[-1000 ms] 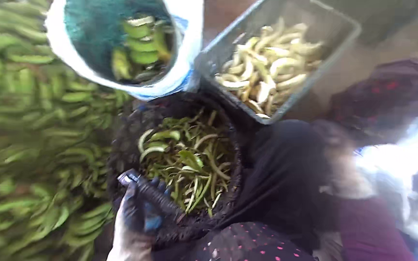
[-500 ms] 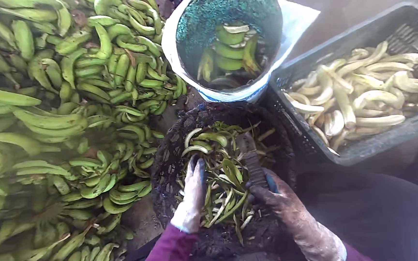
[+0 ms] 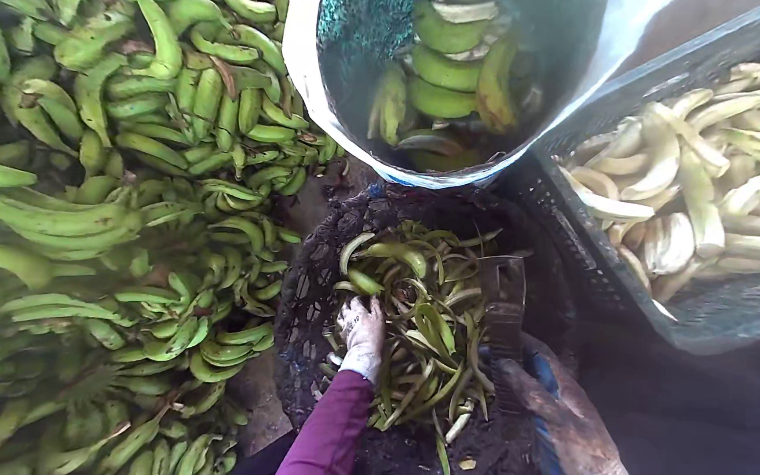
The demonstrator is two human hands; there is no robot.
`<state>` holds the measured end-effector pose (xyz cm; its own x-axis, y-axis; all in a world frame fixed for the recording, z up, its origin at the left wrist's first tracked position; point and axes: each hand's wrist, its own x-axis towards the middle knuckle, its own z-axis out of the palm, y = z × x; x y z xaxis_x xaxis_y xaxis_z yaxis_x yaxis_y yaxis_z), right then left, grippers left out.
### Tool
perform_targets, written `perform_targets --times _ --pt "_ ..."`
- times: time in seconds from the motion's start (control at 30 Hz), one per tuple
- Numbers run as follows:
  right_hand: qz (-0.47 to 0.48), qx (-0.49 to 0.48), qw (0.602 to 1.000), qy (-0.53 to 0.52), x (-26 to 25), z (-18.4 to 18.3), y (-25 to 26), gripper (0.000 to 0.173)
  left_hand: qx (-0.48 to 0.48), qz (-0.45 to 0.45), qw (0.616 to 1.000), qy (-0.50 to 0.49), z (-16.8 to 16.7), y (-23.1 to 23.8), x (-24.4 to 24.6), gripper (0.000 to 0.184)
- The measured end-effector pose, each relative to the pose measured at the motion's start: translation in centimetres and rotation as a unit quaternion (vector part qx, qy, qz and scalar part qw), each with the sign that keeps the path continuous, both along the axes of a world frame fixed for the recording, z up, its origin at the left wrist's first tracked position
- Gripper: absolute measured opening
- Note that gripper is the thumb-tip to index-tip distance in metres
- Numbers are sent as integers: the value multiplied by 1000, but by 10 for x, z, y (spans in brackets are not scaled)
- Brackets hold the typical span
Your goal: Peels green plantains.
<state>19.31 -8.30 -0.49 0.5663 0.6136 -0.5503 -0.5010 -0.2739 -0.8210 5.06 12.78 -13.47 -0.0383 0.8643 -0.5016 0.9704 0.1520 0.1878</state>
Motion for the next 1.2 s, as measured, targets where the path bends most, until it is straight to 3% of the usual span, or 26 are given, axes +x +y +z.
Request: perform_targets --times 0.1,0.23,0.33,0.4,0.47,0.57,0.67,0.8,0.9,0.93,1.0,1.1,1.2 --pt "47 -31 998 2 2 5 -2 48 51 83 994 -42 -5 15 32 81" --pt "74 -27 997 0 3 7 -3 51 21 160 987 -26 -50 48 54 100" --pt "84 -25 996 -20 1 12 -5 54 -18 179 982 -62 -48 58 48 87" --pt "92 -21 995 -45 -4 10 -6 61 -24 202 969 -141 -43 55 33 76" --pt "96 -9 993 -73 -6 6 -7 70 -1 229 937 -265 -31 41 17 63" --pt "75 31 987 -135 -10 8 -9 72 40 246 855 -455 9 20 -6 45" --pt "87 81 971 -209 -6 26 -12 65 55 265 829 -489 37 16 -29 48" --pt "143 69 906 -392 27 70 -12 51 22 288 828 -480 45 18 -28 55" --pt "157 69 860 -480 60 103 -6 56 -1 260 850 -457 35 21 -6 51" --pt "163 67 860 -478 71 110 -4 55 -3 244 861 -447 32 20 4 49" --pt "153 54 902 -399 89 114 5 49 0 213 886 -412 24 20 22 50" --pt "91 91 961 -246 108 84 17 42 -2 181 937 -300 1 30 44 66" --pt "78 117 967 -213 104 72 29 42 7 173 963 -207 -28 39 54 87"
